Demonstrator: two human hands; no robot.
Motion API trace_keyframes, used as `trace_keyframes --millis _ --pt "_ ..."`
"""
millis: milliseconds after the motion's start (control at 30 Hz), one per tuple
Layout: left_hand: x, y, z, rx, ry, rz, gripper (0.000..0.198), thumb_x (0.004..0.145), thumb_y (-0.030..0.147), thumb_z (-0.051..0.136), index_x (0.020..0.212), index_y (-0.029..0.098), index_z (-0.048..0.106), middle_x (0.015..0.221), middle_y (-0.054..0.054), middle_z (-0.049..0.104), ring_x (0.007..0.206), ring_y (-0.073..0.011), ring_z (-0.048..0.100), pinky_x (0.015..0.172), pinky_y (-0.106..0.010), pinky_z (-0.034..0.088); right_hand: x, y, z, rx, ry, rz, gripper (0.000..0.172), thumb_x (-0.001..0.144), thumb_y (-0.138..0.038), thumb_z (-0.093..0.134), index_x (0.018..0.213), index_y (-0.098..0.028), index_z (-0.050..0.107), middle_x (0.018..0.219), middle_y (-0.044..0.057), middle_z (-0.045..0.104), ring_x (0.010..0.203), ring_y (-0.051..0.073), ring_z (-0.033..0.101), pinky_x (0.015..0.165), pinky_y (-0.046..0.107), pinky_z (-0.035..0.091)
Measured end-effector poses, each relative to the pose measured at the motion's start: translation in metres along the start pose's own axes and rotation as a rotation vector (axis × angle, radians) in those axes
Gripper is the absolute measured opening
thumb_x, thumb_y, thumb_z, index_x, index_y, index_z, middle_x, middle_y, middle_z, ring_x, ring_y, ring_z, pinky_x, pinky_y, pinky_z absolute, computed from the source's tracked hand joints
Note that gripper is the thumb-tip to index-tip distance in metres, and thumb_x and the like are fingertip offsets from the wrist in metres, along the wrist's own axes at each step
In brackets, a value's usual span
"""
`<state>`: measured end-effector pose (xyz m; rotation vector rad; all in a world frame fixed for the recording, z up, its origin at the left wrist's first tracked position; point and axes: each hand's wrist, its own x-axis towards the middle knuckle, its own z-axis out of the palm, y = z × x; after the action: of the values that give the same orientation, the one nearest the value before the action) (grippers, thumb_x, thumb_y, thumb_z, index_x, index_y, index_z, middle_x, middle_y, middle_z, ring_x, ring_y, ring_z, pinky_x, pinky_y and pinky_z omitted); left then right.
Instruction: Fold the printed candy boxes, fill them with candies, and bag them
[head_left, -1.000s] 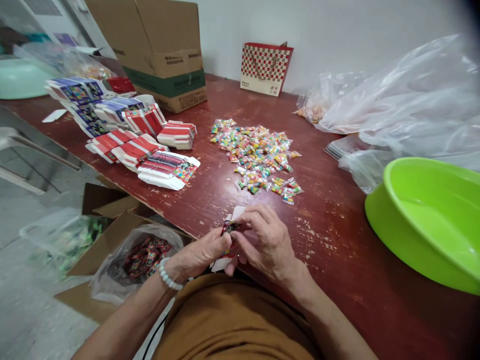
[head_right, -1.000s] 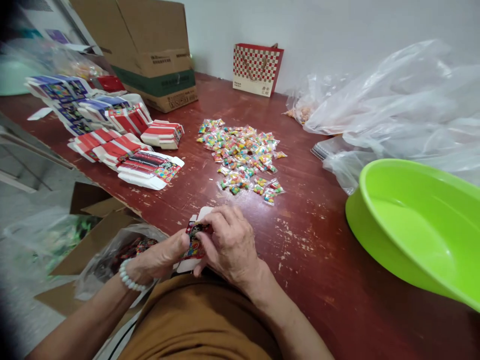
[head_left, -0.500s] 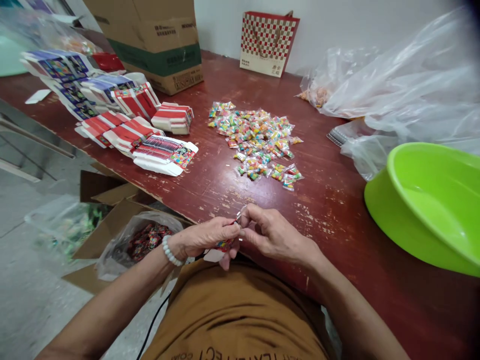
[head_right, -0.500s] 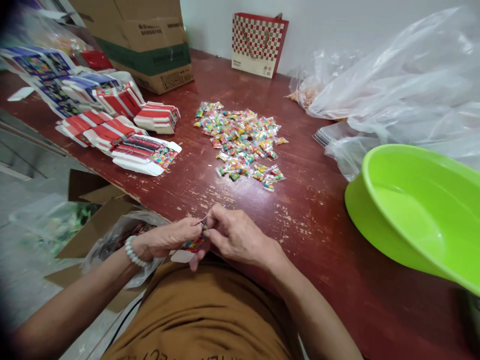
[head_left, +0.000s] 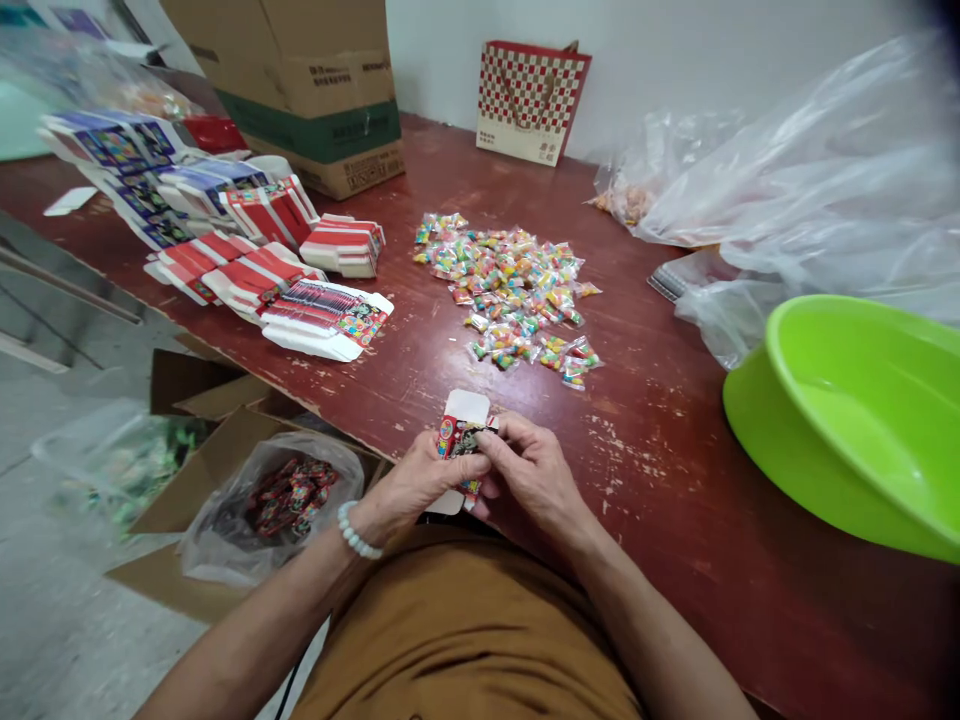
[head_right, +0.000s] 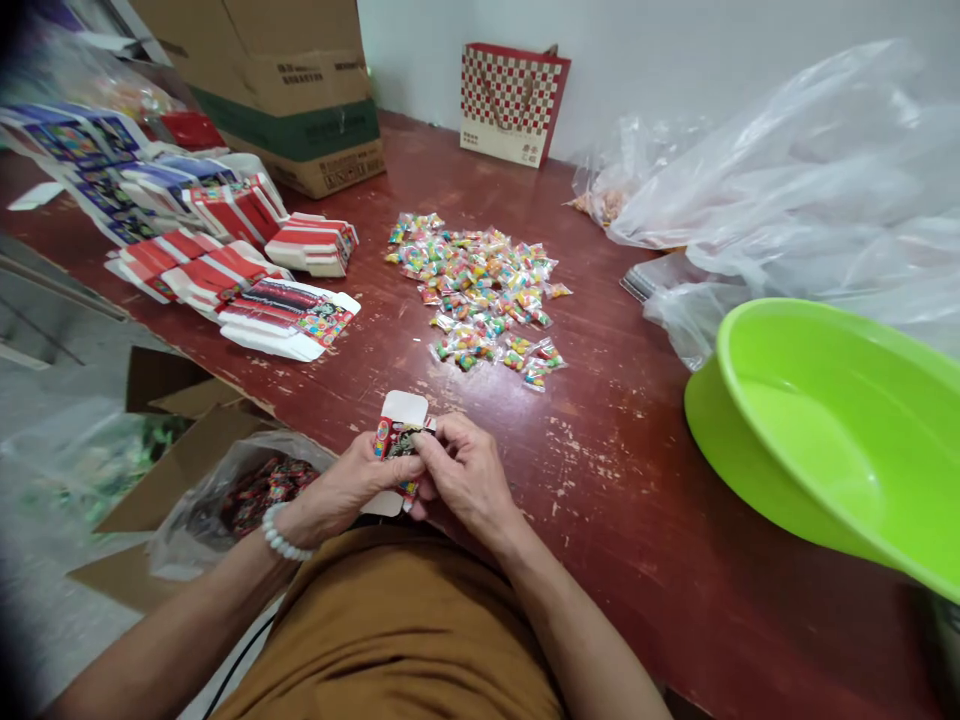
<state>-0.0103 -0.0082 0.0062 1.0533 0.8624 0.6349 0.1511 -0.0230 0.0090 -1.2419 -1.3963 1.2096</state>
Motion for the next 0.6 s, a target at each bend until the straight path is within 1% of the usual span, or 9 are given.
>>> trace_keyframes --millis 100,200,233,300,367,400,467,533,600 --pt "-0.001 0.002 0.004 -0.017 0.074 0.061 0.033 0.081 0.041 0.077 0.094 0.013 0.066 0.089 -0.005 0.074 0.081 -0.0174 0.069 0.076 -0.027 0.057 0.004 -0.002 -0.006 -0.124 0.107 -0.092 0.034 0.089 -0.038 0.061 0.061 -0.019 0.056 0.065 0.001 0.053 0.062 0.015 0.047 0.057 0.027 0.041" --pt "-0.005 0.001 0.007 -0.061 0.222 0.128 0.046 0.077 0.035 0.081 0.111 0.018 0.056 0.103 -0.006 0.074 0.087 -0.0201 0.072 0.078 -0.033 0.06 0.007 -0.003 -0.011 -0.179 0.065 -0.064 0.03 0.089 -0.037 0.06 0.065 -0.019 0.06 0.064 0.0 0.055 0.063 0.015 0.049 0.06 0.027 0.042" --pt "-0.007 0.0 0.008 -0.069 0.282 0.153 0.052 0.076 0.032 0.083 0.116 0.02 0.051 0.104 -0.006 0.075 0.086 -0.0204 0.073 0.075 -0.033 0.061 0.008 -0.002 -0.01 -0.142 0.035 -0.044 0.027 0.09 -0.037 0.059 0.072 -0.018 0.064 0.069 0.001 0.06 0.066 0.016 0.052 0.063 0.027 0.044" --pt "-0.01 -0.003 0.011 -0.071 0.372 0.214 0.065 0.076 0.029 0.083 0.127 0.024 0.043 0.106 -0.006 0.075 0.085 -0.0209 0.074 0.072 -0.032 0.062 0.007 0.001 -0.005 -0.001 0.024 -0.02 0.019 0.091 -0.036 0.059 0.097 -0.019 0.067 0.081 0.001 0.067 0.075 0.017 0.06 0.071 0.029 0.048" --pt "-0.012 -0.005 0.014 -0.075 0.412 0.283 0.077 0.079 0.027 0.081 0.139 0.029 0.034 0.112 -0.006 0.074 0.09 -0.0213 0.074 0.074 -0.031 0.062 0.005 0.005 0.004 0.178 0.079 0.006 0.033 0.09 -0.035 0.064 0.12 -0.022 0.058 0.088 0.001 0.069 0.081 0.018 0.064 0.076 0.029 0.051" --pt "-0.012 -0.005 0.015 -0.074 0.415 0.314 0.078 0.08 0.026 0.08 0.143 0.031 0.033 0.117 -0.006 0.073 0.095 -0.0217 0.074 0.077 -0.031 0.061 0.004 0.006 0.008 0.26 0.111 0.023 0.042 0.088 -0.035 0.067 0.126 -0.024 0.053 0.088 0.0 0.068 0.082 0.017 0.064 0.076 0.029 0.052" --pt "-0.013 -0.006 0.016 -0.045 0.429 0.367 0.071 0.082 0.026 0.077 0.142 0.032 0.039 0.126 -0.007 0.069 0.106 -0.022 0.071 0.084 -0.03 0.059 0.002 0.009 0.015 0.367 0.155 0.032 0.047 0.086 -0.035 0.071 0.127 -0.026 0.051 0.089 0.0 0.068 0.082 0.017 0.065 0.075 0.028 0.053" --pt "-0.013 -0.006 0.014 0.001 0.436 0.385 0.058 0.084 0.026 0.076 0.136 0.029 0.05 0.132 -0.008 0.066 0.115 -0.0223 0.067 0.091 -0.029 0.056 0.002 0.01 0.018 0.4 0.147 -0.006 0.039 0.086 -0.035 0.071 0.122 -0.027 0.058 0.094 0.001 0.068 0.085 0.017 0.065 0.078 0.029 0.053" --pt "-0.013 -0.006 0.01 0.021 0.412 0.367 0.048 0.086 0.028 0.074 0.13 0.026 0.055 0.132 -0.008 0.066 0.116 -0.0219 0.066 0.092 -0.029 0.055 0.002 0.01 0.017 0.391 0.127 -0.047 0.03 0.087 -0.035 0.07 0.115 -0.026 0.064 0.095 0.001 0.068 0.085 0.017 0.064 0.079 0.029 0.053"
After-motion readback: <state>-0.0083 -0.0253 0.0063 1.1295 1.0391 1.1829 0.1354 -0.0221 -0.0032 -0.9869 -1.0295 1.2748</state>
